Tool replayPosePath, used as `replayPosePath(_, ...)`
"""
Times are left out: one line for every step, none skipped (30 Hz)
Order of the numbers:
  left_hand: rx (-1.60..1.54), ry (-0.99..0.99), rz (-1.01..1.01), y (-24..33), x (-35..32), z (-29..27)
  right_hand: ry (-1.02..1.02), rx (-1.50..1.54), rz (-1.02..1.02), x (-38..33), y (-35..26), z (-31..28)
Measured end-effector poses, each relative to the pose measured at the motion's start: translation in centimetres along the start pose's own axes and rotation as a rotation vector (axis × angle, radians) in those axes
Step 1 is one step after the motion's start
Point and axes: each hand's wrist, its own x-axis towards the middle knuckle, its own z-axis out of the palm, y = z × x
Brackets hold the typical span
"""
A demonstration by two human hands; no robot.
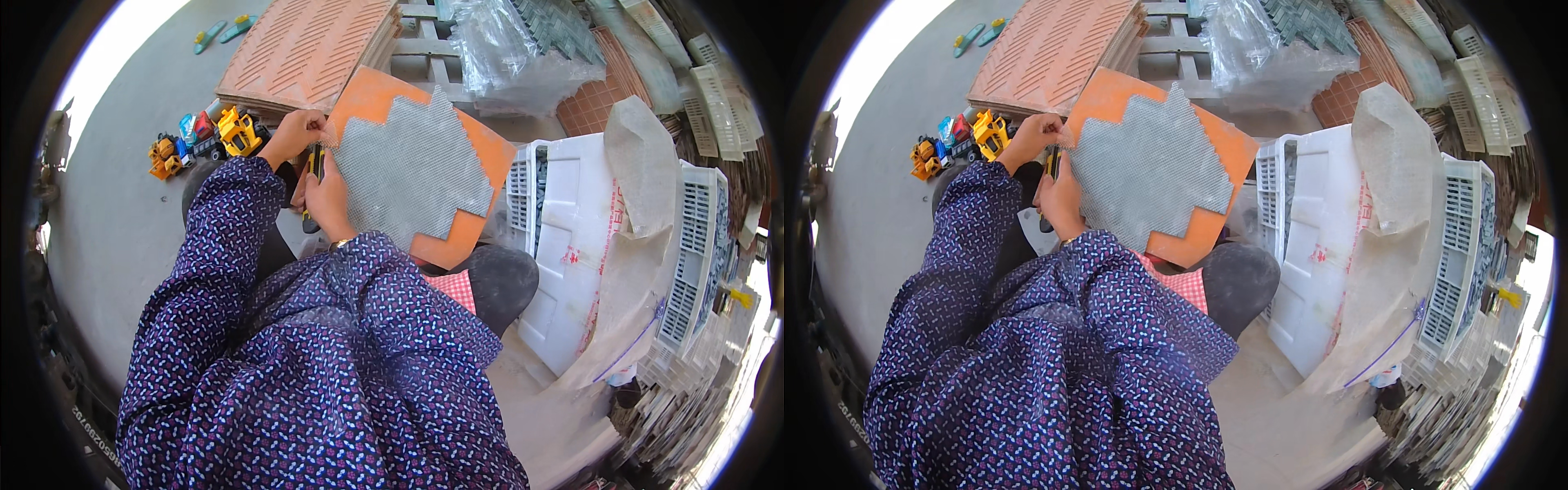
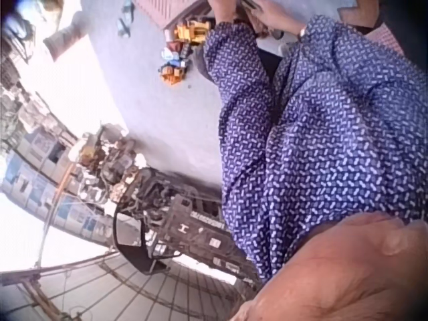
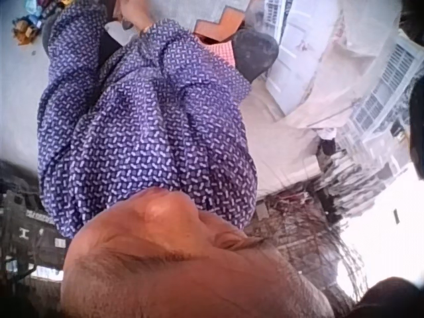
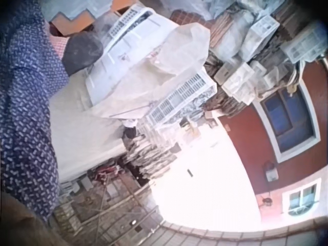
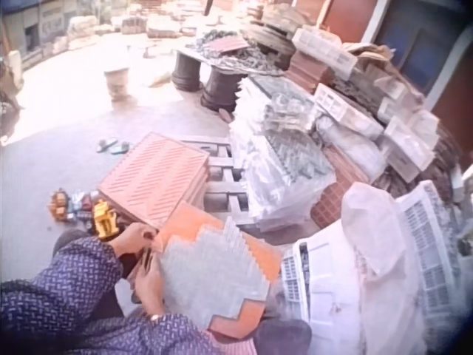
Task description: The person sits on the ground and uses a utility knife to cut a patterned tile sheet placed on an orange board. They repeatedly score and snap the tile to separate pieces, handling the tile and knife throughout the clip.
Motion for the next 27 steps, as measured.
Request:
replayPosePath(0.012, 0.001, 0.009, 0.1, 0.1, -0.1, -0.003, 0.014, -0.009, 0.0, -0.1, 0.1)
replayPosePath(0.021, 0.004, 0.028, 0.2, 0.5, -0.2, -0.022, 0.08, 0.011, 0.2, 0.1, 0.2)
replayPosePath(0.084, 0.004, 0.006, 0.1, 0.4, -0.1, -0.042, 0.145, 0.03, 0.3, 0.2, 0.4)
replayPosePath(0.067, 0.008, 0.003, 0.0, 0.3, -0.2, -0.057, 0.164, 0.046, 0.3, 0.4, 0.6)
replayPosePath(0.045, 0.012, -0.003, -0.3, 0.1, -0.3, -0.072, 0.179, 0.065, 0.0, 0.7, 0.6)
replayPosePath(0.023, 0.016, -0.008, -0.5, -0.1, -0.3, -0.086, 0.194, 0.083, -0.1, 0.8, 0.7)
replayPosePath(0.017, 0.017, -0.026, -0.8, -0.2, -0.2, -0.093, 0.2, 0.087, 0.0, 0.9, 0.8)
replayPosePath(0.016, 0.01, -0.027, -0.5, -0.2, -0.2, -0.079, 0.217, 0.086, 0.2, 0.9, 1.0)
replayPosePath(0.015, 0.002, -0.027, -0.2, -0.2, -0.2, -0.064, 0.235, 0.085, 0.7, 0.7, 1.0)
replayPosePath(0.015, -0.006, -0.027, 0.0, -0.1, -0.2, -0.05, 0.252, 0.084, 0.9, 0.7, 1.0)
replayPosePath(0.043, 0.009, 0.015, 0.4, 0.0, -0.3, -0.065, 0.251, 0.098, 0.7, 0.6, 1.2)
replayPosePath(0.052, 0.005, 0.003, 0.1, -0.3, -0.4, -0.08, 0.249, 0.111, 0.4, 0.7, 1.3)
replayPosePath(0.061, 0.002, -0.009, -0.4, -0.6, -0.5, -0.095, 0.248, 0.125, 0.2, 0.6, 1.5)
replayPosePath(0.064, -0.001, -0.012, -0.4, -0.6, -0.5, -0.103, 0.268, 0.132, 0.2, 0.7, 1.5)
replayPosePath(0.067, -0.004, -0.016, -0.4, -0.5, -0.5, -0.11, 0.289, 0.14, 0.2, 0.7, 1.6)
replayPosePath(0.057, 0.002, -0.013, -0.5, -0.4, -0.4, -0.119, 0.309, 0.149, 0.3, 0.8, 1.6)
replayPosePath(0.049, 0.005, -0.013, -0.5, -0.4, -0.4, -0.119, 0.335, 0.176, 0.3, 0.6, 1.5)
replayPosePath(0.042, 0.009, -0.013, -0.4, -0.4, -0.3, -0.096, 0.327, 0.155, 0.5, 0.7, 1.5)
replayPosePath(0.052, 0.012, 0.007, -0.3, -0.2, -0.1, -0.072, 0.319, 0.135, 0.8, 0.6, 1.6)
replayPosePath(0.066, 0.019, 0.026, -0.1, 0.1, -0.2, -0.054, 0.313, 0.113, 0.9, 0.6, 1.8)
replayPosePath(0.079, 0.026, 0.044, 0.1, 0.2, -0.4, -0.083, 0.301, 0.125, 0.6, 0.7, 1.9)
replayPosePath(0.074, 0.019, 0.023, -0.1, 0.0, -0.5, -0.111, 0.288, 0.135, 0.1, 1.0, 1.8)
replayPosePath(0.063, 0.016, 0.004, -0.6, -0.1, -0.5, -0.137, 0.268, 0.145, -0.3, 1.0, 1.6)
replayPosePath(0.052, 0.013, -0.015, -1.2, -0.3, -0.6, -0.144, 0.264, 0.147, -0.6, 0.8, 1.6)
replayPosePath(0.046, 0.022, -0.03, -1.7, -0.5, -0.7, -0.151, 0.259, 0.15, -0.8, 0.6, 1.8)
replayPosePath(0.05, 0.03, -0.039, -1.3, -0.4, -0.7, -0.154, 0.26, 0.152, -0.8, 0.4, 1.9)
replayPosePath(0.055, 0.038, -0.049, -1.0, -0.3, -0.8, -0.129, 0.252, 0.125, -0.5, 0.7, 2.0)
